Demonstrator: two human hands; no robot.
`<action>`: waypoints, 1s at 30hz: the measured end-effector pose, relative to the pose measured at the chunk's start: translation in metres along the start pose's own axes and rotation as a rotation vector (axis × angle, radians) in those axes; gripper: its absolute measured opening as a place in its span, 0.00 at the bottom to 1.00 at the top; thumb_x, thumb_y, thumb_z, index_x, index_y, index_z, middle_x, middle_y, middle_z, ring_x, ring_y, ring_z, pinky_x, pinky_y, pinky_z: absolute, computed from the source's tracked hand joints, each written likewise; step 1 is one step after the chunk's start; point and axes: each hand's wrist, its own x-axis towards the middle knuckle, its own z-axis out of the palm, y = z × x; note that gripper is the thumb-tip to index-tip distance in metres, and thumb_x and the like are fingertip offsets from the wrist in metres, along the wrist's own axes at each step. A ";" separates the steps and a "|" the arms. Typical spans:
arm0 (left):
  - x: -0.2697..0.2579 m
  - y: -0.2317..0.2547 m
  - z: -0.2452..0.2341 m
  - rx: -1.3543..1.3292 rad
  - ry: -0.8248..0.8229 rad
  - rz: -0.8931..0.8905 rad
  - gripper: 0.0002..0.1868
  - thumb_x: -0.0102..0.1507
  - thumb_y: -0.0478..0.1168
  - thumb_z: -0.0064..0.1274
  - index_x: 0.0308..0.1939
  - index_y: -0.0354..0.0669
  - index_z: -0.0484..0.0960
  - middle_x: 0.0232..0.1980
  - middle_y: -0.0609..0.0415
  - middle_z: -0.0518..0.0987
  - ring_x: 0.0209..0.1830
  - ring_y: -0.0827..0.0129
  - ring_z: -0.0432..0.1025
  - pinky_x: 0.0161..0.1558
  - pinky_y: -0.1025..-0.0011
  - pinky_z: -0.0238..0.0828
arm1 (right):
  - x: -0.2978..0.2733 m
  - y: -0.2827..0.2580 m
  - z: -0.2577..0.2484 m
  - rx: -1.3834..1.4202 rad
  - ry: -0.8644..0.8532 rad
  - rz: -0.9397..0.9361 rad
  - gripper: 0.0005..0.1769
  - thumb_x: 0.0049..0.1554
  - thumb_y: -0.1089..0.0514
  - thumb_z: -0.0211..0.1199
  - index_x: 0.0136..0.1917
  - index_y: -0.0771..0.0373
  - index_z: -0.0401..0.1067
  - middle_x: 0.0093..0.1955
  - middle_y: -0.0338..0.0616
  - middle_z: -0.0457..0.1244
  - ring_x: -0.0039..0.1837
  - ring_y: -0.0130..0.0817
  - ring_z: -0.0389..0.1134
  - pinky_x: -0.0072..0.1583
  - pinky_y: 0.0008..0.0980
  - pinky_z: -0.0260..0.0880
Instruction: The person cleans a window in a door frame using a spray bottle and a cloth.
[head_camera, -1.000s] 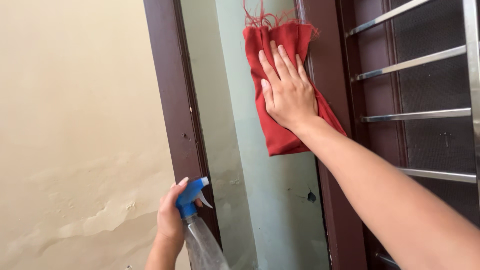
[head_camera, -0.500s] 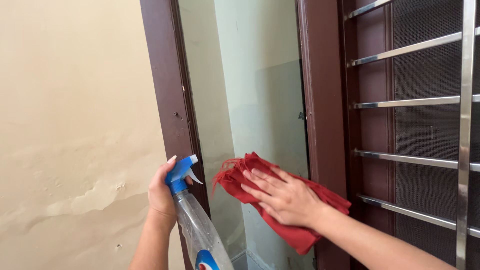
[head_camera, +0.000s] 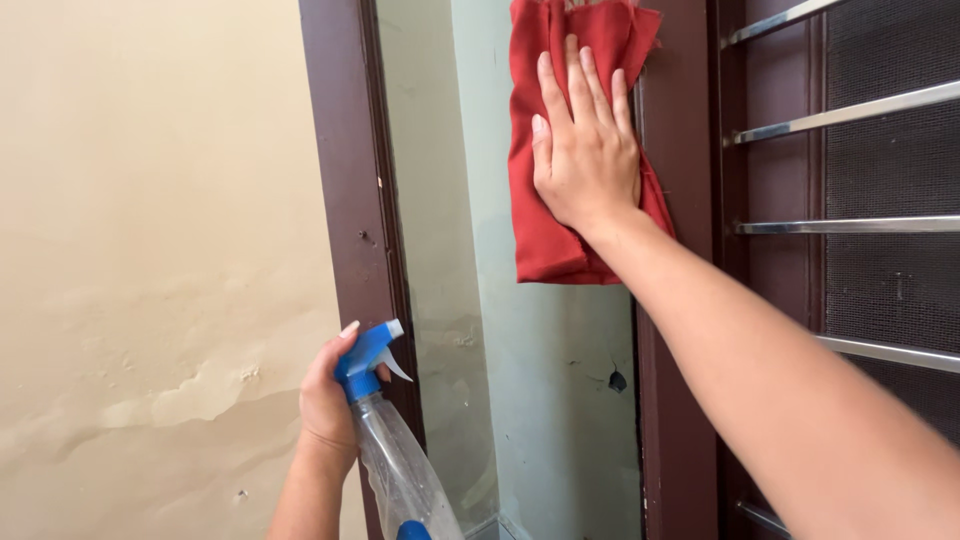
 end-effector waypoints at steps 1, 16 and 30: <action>0.000 -0.001 0.000 -0.007 -0.001 0.019 0.18 0.62 0.53 0.49 0.38 0.41 0.79 0.25 0.47 0.76 0.24 0.65 0.68 0.30 0.70 0.62 | -0.006 -0.003 0.000 -0.006 0.007 0.007 0.33 0.69 0.53 0.49 0.84 0.62 0.51 0.85 0.59 0.46 0.86 0.51 0.45 0.82 0.56 0.40; -0.022 0.003 0.004 -0.029 0.014 0.085 0.17 0.62 0.52 0.50 0.37 0.42 0.79 0.25 0.48 0.77 0.24 0.65 0.69 0.31 0.70 0.63 | -0.246 -0.076 -0.071 0.177 -0.281 -0.143 0.35 0.59 0.51 0.54 0.78 0.59 0.57 0.79 0.56 0.51 0.80 0.50 0.51 0.75 0.56 0.49; -0.044 0.013 0.006 -0.006 -0.033 0.157 0.19 0.61 0.53 0.51 0.33 0.39 0.80 0.24 0.48 0.77 0.23 0.66 0.69 0.31 0.70 0.63 | -0.022 -0.077 -0.015 0.086 -0.015 0.048 0.33 0.67 0.53 0.48 0.83 0.61 0.52 0.83 0.61 0.47 0.83 0.54 0.47 0.79 0.60 0.46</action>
